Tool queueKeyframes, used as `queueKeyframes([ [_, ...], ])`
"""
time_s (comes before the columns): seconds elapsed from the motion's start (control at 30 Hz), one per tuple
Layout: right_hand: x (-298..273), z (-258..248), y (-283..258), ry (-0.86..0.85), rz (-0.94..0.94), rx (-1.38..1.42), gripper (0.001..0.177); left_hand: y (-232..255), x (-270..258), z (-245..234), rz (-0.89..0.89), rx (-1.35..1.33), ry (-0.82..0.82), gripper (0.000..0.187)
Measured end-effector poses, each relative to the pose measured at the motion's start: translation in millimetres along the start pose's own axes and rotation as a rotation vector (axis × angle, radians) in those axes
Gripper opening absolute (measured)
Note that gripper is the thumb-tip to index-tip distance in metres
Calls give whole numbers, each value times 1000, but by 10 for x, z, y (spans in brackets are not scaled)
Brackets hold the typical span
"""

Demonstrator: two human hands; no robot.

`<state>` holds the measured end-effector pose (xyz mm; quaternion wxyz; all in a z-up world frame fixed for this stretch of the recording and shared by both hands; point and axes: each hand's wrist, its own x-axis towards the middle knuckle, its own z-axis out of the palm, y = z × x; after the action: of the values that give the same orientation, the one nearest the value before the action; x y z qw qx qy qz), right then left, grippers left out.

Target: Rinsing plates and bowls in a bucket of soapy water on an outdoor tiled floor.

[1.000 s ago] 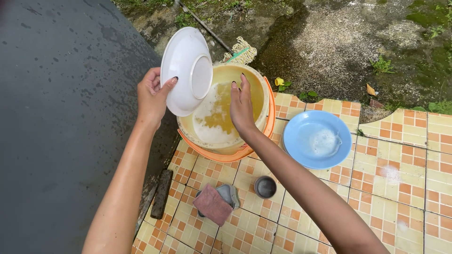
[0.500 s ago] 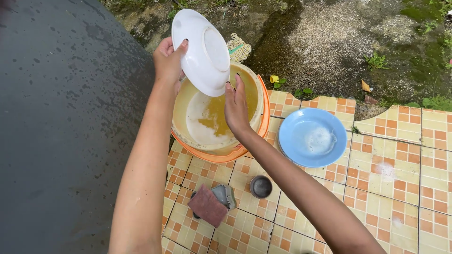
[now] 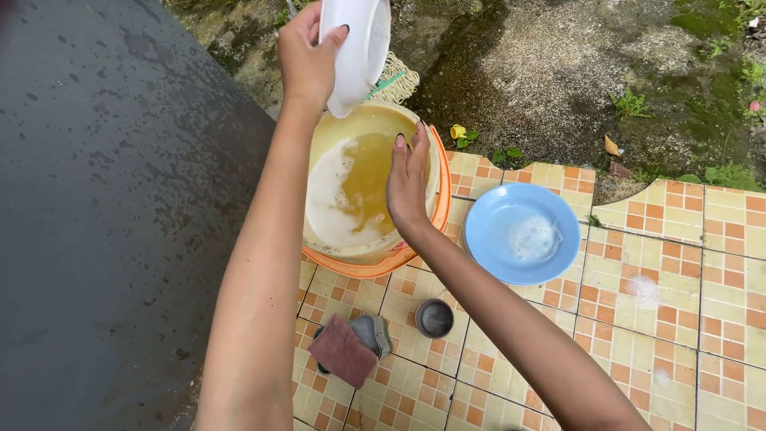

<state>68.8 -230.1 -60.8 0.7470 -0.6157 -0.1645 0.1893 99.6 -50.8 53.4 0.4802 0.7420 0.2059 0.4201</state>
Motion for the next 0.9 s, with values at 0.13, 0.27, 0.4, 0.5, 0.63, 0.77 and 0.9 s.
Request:
queueKeyframes([
  [0.13, -79, 24, 17, 5, 23, -22, 73, 340, -313, 93, 442, 512, -384, 20],
  [0.27, -145, 64, -47, -37, 40, -33, 77, 326, -380, 33, 419, 696, -420, 29],
  [0.4, -195, 66, -104, -61, 46, -44, 76, 294, -355, -222, 532, 919, -372, 43],
  [0.5, -195, 59, -97, -70, 27, -45, 77, 215, -326, -443, 642, 1181, -358, 35],
  [0.63, -180, 52, -69, -60, 5, -57, 75, 33, -295, -712, 1006, 1536, -364, 34],
  [0.77, -168, 42, -35, -53, -19, -60, 76, -102, -289, -937, 1044, 1742, -477, 35],
  [0.9, -201, 30, -76, -72, -17, -77, 78, -52, -343, -1179, 1023, 2019, -696, 21],
])
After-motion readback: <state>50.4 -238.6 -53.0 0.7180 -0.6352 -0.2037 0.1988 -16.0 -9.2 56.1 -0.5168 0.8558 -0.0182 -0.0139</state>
